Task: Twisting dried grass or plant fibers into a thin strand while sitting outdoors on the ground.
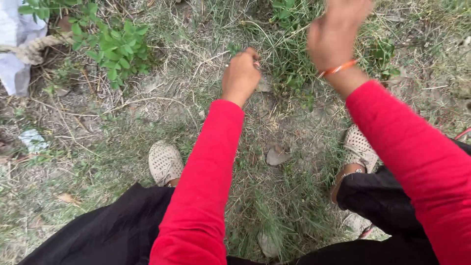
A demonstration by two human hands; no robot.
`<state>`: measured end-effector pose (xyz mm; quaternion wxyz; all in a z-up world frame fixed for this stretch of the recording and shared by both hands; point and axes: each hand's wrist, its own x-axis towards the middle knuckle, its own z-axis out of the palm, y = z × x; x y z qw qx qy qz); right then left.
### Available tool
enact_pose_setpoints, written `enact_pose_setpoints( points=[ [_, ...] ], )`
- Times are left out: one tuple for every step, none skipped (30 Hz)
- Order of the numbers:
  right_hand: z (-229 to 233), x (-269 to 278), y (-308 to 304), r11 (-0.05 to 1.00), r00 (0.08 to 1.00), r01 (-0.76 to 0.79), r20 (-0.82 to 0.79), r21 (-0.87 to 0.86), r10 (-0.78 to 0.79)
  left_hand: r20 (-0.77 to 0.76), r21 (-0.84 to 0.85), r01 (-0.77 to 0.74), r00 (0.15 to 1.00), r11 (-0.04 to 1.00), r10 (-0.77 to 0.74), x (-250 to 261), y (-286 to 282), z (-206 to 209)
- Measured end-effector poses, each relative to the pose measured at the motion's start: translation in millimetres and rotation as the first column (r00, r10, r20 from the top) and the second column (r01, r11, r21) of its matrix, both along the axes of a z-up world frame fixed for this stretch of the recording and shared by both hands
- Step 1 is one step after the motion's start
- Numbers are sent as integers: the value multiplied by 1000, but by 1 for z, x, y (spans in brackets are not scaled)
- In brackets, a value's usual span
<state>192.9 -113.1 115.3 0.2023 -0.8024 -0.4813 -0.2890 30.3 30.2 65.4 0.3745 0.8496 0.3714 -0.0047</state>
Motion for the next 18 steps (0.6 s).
enact_pose_setpoints(
  points=[
    [-4, -19, 3, 980, 962, -194, -183, 53, 201, 7, 3, -14, 1000, 1000, 14, -2, 6, -5],
    [-8, -37, 7, 920, 852, -367, -345, 139, 393, 16, 9, -30, 999, 1000, 29, -4, 13, -8],
    [-23, -59, 3, 919, 853, -371, -343, 136, 395, 20, 6, -33, 999, 999, 33, -7, 16, -8],
    [-40, -82, 3, 854, 723, -519, -516, 35, 460, 22, 49, -43, 999, 998, 42, -11, 23, -5],
    [-56, -105, 2, 744, 564, -667, -674, -32, 477, 25, 91, -53, 998, 994, 51, -16, 29, -3],
    [-56, -128, -7, 741, 560, -671, -674, -26, 483, 22, 96, -57, 998, 994, 56, -20, 34, 6],
    [-56, -151, -15, 617, 469, -784, -719, -71, 513, -15, 68, -37, 999, 997, 38, -23, 38, 15],
    [-56, -173, -23, 474, 377, -874, -763, -105, 525, -48, 42, -16, 999, 999, 18, -24, 43, 25],
    [-65, -182, -28, 473, 375, -875, -760, -101, 531, -49, 49, -18, 999, 999, 21, -23, 52, 34],
    [-73, -193, -33, 390, 391, -896, -798, -214, 459, -130, 69, 68, 990, 995, -58, -23, 61, 44],
    [-81, -204, -38, 293, 414, -902, -825, -317, 384, -213, 82, 153, 968, 985, -133, -22, 70, 53],
    [-90, -207, -37, 296, 411, -903, -825, -311, 387, -218, 85, 155, 967, 984, -134, -23, 83, 51],
    [-99, -209, -35, 305, 436, -880, -875, -364, 211, -204, 95, 233, 956, 968, -210, -23, 97, 50],
    [-108, -208, -31, 304, 453, -853, -891, -424, 29, -184, 110, 309, 940, 945, -286, -19, 113, 49],
    [-137, -197, -25, 308, 455, -852, -890, -424, 33, -183, 116, 310, 940, 943, -287, -23, 116, 56],
    [-166, -186, -19, 639, -9, -769, -1000, 9, 3, -184, 141, 304, 943, 942, -277, -27, 120, 64],
    [-195, -175, -12, 854, -450, -390, -880, 345, 150, -184, 166, 298, 946, 940, -267, -32, 124, 71],
    [-184, -165, 0, 852, -444, -393, -883, 345, 153, -179, 171, 296, 947, 940, -266, -35, 128, 56]
  ],
)
